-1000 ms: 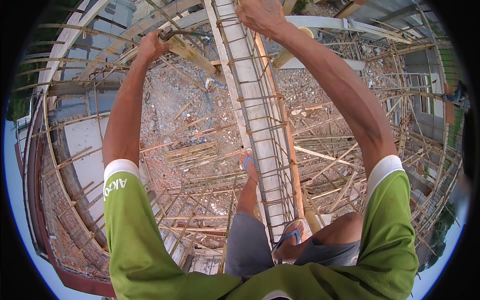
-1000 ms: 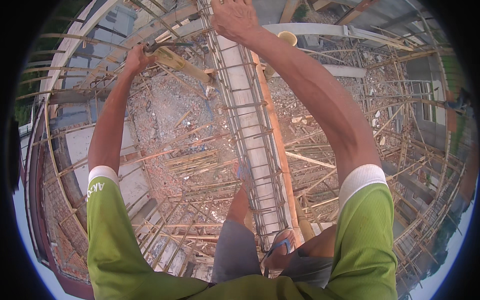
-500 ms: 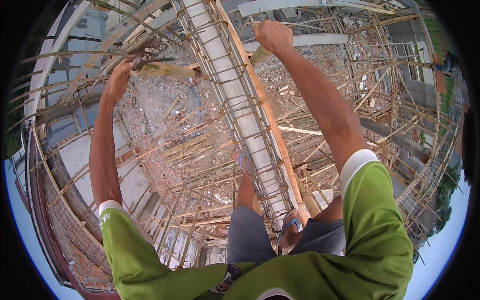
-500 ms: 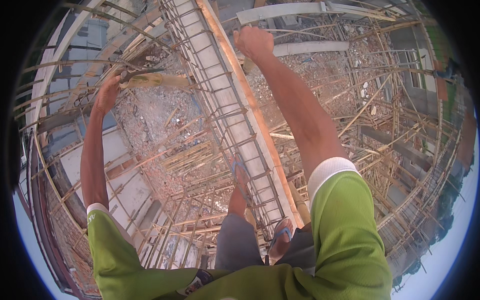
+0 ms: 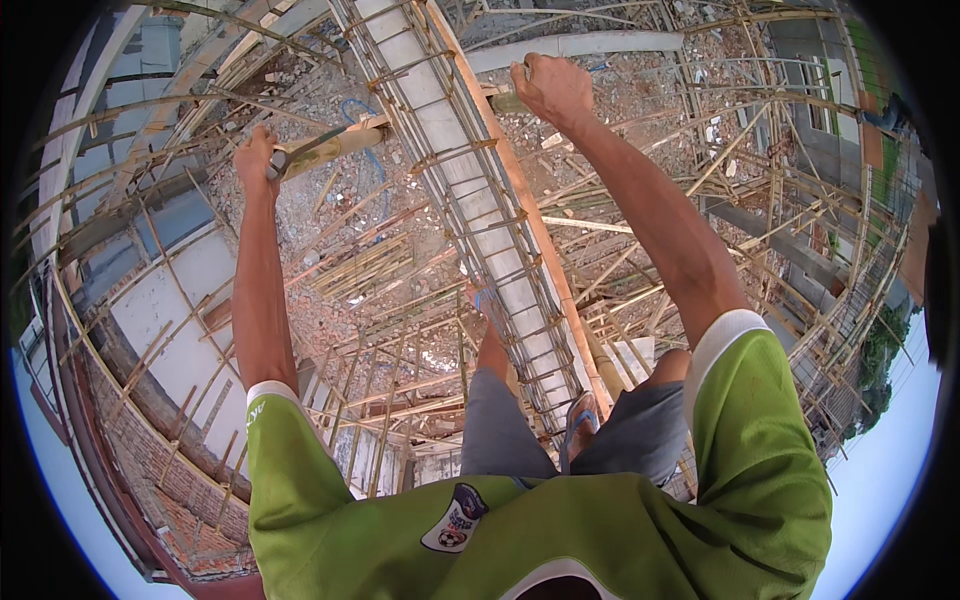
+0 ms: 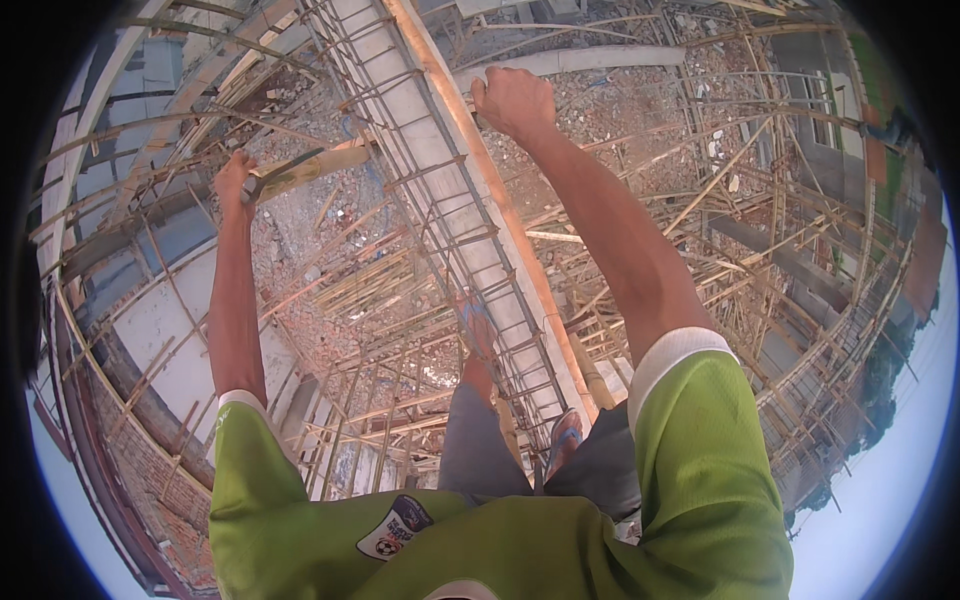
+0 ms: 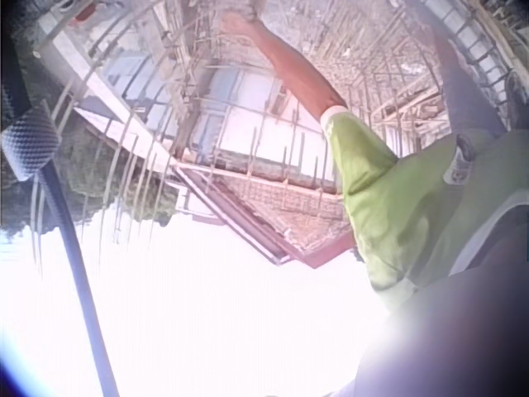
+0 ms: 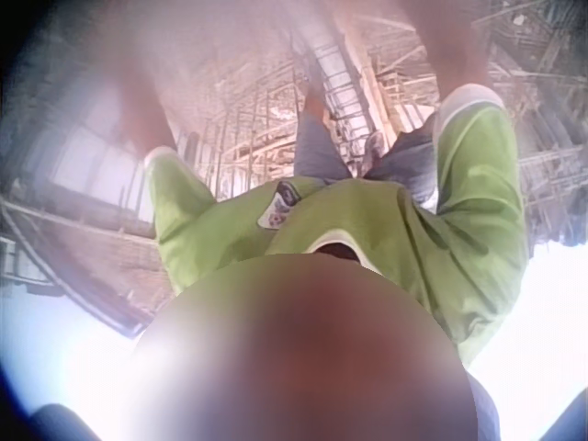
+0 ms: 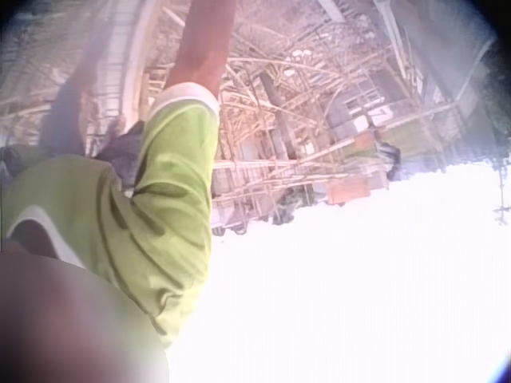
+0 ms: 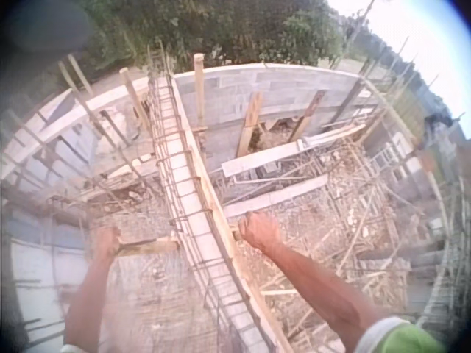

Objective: The person works on a construction site, handling bamboo poles and tying them to a metal rebar framework using wire. They repeatedly position bamboo pieces and secure them with wire ties while standing on the scaffolding.

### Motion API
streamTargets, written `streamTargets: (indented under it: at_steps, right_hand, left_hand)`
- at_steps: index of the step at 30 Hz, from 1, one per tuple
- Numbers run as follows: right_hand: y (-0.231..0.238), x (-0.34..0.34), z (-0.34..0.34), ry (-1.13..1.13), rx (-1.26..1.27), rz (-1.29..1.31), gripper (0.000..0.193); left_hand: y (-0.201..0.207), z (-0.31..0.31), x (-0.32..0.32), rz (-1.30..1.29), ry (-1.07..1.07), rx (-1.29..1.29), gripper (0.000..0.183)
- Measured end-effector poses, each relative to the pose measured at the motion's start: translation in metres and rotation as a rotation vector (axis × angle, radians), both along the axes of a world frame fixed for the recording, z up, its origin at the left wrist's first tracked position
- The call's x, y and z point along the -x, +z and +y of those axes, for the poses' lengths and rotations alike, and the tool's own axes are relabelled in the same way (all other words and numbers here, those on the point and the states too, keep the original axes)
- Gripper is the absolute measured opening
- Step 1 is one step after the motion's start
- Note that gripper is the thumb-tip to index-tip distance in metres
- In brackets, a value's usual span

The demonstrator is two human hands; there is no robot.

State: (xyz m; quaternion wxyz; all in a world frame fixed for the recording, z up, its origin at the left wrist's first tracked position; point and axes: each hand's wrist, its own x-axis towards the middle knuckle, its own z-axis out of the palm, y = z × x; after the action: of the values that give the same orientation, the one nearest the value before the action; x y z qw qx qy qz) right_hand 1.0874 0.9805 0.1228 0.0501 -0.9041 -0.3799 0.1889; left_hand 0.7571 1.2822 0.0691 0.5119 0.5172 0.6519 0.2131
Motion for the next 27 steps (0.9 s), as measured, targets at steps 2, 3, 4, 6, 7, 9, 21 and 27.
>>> streamTargets:
  at_steps: [2,3,4,6,7,9,21,27]
  right_hand:
    - [0.0,0.0,0.0,0.013,0.007,-0.001,0.043]
    - [-0.003,0.0,0.0,0.02,-0.006,-0.014,0.044]
    - [-0.005,0.001,-0.001,0.028,-0.018,-0.027,0.045]
    - [-0.004,-0.005,0.002,0.029,0.004,-0.025,0.046]
    - [-0.003,-0.008,0.002,0.022,0.042,-0.005,0.046]
    - [-0.002,-0.008,0.008,0.019,0.066,0.008,0.045]
    - [0.0,0.0,0.0,0.026,0.062,-0.032,0.044]
    - [-0.001,-0.008,0.004,0.03,0.066,0.02,0.043]
  left_hand:
    - [-0.004,0.0,0.003,0.095,-0.024,-0.125,0.035]
    - [-0.005,-0.001,0.003,0.135,-0.036,-0.171,0.034]
    - [-0.005,-0.001,0.003,0.175,-0.048,-0.218,0.034]
    - [0.0,-0.006,-0.004,0.166,-0.068,-0.218,0.033]
    - [0.002,-0.009,-0.008,0.162,-0.079,-0.217,0.033]
    - [-0.003,-0.005,-0.004,0.097,-0.04,-0.211,0.033]
    - [-0.006,0.0,0.002,0.197,-0.094,-0.124,0.033]
    - [-0.007,0.001,0.003,0.156,-0.094,-0.11,0.032]
